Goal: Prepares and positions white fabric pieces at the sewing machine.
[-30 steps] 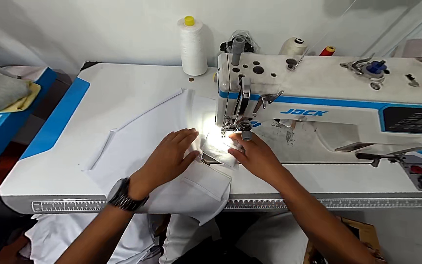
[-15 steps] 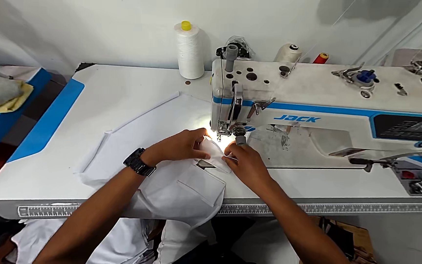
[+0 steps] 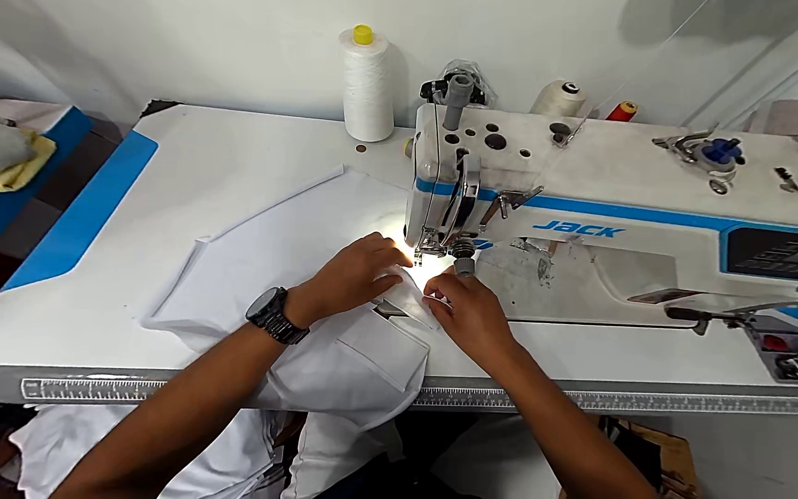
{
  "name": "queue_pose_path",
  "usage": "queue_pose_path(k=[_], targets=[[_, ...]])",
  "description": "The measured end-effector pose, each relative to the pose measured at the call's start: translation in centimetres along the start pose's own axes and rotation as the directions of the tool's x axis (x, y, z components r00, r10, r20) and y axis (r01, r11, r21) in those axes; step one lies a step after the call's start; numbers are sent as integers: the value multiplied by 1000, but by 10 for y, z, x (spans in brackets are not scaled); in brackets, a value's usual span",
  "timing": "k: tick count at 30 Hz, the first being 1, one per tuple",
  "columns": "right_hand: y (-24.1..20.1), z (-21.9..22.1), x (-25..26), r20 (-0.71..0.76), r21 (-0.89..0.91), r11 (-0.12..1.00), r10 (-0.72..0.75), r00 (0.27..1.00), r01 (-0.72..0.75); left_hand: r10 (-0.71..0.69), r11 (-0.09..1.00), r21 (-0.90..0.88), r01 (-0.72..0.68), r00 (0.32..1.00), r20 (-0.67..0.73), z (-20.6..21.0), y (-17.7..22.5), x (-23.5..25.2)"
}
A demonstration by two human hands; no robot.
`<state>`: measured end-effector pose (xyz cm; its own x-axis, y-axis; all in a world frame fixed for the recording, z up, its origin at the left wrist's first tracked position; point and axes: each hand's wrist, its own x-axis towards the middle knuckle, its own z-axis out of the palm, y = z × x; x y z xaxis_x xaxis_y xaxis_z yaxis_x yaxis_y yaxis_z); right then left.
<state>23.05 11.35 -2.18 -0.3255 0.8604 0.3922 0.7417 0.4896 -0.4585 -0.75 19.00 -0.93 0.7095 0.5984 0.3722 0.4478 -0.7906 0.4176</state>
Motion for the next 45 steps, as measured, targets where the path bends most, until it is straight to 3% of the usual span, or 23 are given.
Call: queue_pose_path(k=[4, 9, 26, 28, 33, 36, 41, 45], targets=[[1, -1, -2, 9, 35, 996, -86, 996, 86, 154, 986, 69, -153, 988, -11, -3, -6, -5], [5, -4, -9, 49, 140, 976, -175, 983, 167, 209, 976, 61, -210, 978, 27, -9, -8, -17], [8, -3, -9, 91, 128, 965, -242, 966, 229, 236, 957, 146, -249, 967, 98, -13, 1, -25], [10, -4, -10, 103, 124, 960, -265, 959, 252, 201, 958, 186, -219, 973, 109, -16, 10, -34], [13, -11, -26, 188, 61, 959, -283, 940, 277, -66, 966, 258, 35, 992, 109, -7, 27, -69], [6, -8, -36, 182, -12, 972, -229, 956, 235, -58, 984, 176, 32, 988, 145, -3, 9, -64], [-22, 8, -41, 58, -192, 981, 15, 998, -4, 151, 983, 70, -172, 960, 237, -7, -37, -15], [-45, 26, -36, -51, -267, 940, 208, 977, -214, 313, 946, 40, -323, 936, 159, -5, -57, 22]])
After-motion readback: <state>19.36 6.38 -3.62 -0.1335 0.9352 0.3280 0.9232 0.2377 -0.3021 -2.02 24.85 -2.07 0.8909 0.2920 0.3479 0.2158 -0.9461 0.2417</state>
